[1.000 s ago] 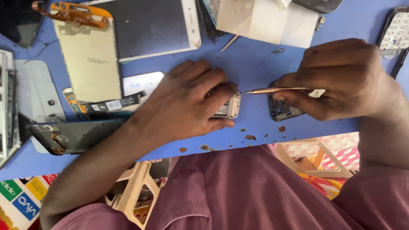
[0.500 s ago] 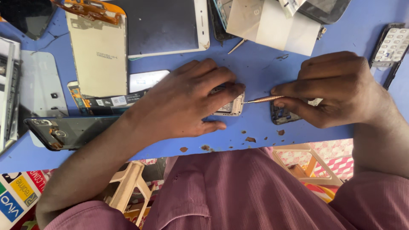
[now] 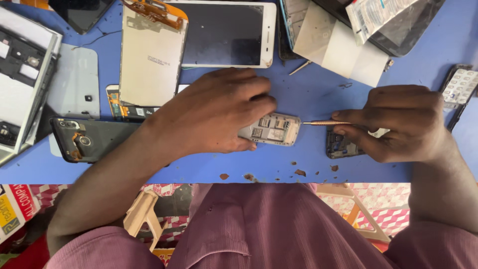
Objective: The person selects a small white mobile phone from a cluttered workbench and uses a screwdriver to remove screws from the back cover. They then pry open the casing and separate the internal components, including the motherboard and battery, placing them on the table.
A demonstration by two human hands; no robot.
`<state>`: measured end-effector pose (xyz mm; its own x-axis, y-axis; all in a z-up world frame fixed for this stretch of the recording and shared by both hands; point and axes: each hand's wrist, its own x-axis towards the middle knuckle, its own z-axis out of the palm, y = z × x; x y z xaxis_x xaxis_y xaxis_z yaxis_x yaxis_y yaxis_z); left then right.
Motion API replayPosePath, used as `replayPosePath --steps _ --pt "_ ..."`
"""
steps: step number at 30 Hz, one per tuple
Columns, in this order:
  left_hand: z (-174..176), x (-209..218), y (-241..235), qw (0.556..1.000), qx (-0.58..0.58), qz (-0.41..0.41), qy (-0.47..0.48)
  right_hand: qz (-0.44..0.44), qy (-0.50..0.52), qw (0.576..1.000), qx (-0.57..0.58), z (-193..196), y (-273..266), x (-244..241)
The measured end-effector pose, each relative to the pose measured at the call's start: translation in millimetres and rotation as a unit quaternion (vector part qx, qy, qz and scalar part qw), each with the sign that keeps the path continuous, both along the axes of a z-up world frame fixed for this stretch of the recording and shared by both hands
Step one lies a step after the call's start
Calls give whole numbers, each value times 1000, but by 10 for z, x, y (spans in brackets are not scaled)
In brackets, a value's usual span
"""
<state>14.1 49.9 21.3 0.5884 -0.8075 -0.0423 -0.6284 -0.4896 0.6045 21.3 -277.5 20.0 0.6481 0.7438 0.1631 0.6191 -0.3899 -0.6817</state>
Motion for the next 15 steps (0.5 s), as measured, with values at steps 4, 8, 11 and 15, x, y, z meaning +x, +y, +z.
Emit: replayPosePath --steps 4,8,11,15 --pt "-49 -35 -14 997 -72 8 -33 -6 5 1000 11 -1 1 13" --pt "-83 -65 -38 995 -94 10 5 -24 -2 1000 3 7 3 6" --pt "-102 -70 -50 993 -114 11 16 -12 -6 1000 13 2 -14 13" --pt "-90 -61 -43 988 -149 7 32 -18 -3 999 28 1 -24 5"
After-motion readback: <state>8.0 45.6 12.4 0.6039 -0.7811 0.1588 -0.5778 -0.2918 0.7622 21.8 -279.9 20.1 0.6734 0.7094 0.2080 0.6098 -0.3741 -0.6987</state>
